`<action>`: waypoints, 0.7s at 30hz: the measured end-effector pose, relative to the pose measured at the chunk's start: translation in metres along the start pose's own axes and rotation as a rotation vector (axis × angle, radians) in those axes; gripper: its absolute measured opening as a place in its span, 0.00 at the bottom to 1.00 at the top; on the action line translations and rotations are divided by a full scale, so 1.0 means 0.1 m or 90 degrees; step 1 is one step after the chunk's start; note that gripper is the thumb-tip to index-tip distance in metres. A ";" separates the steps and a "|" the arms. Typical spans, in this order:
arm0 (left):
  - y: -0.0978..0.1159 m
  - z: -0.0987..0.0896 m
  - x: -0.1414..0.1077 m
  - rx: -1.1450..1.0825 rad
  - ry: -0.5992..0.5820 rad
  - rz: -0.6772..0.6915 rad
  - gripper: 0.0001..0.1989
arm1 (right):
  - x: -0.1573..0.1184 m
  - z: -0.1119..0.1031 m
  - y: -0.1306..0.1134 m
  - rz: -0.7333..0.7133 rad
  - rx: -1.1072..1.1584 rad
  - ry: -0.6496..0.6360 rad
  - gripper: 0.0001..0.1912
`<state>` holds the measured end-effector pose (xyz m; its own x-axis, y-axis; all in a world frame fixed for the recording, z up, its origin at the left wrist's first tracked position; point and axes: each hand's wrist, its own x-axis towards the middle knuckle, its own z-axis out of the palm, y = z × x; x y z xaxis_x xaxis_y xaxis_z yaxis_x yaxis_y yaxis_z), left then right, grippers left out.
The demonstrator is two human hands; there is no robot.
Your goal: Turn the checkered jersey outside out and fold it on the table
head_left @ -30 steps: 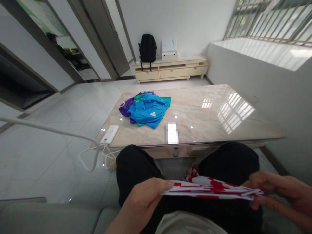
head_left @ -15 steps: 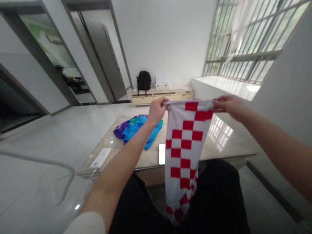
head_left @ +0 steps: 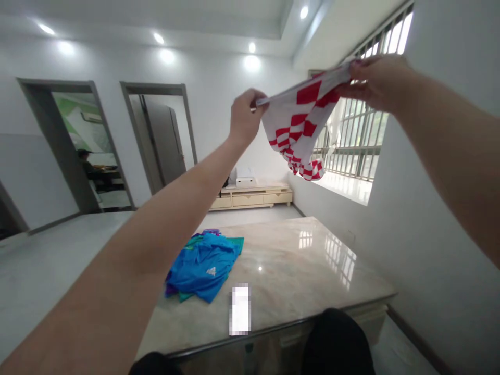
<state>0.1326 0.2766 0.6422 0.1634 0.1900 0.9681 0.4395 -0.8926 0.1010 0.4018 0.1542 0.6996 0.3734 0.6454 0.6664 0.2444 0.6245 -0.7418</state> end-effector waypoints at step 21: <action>0.76 -0.39 -5.08 -0.057 -0.842 -0.355 0.09 | -5.55 -1.05 3.07 0.627 -0.017 -0.243 0.27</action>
<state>0.0488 0.0965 0.1671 0.6983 0.7062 -0.1167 0.6708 -0.5888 0.4508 0.3633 -0.0585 0.0940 0.1127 0.9603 -0.2552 0.0070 -0.2576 -0.9662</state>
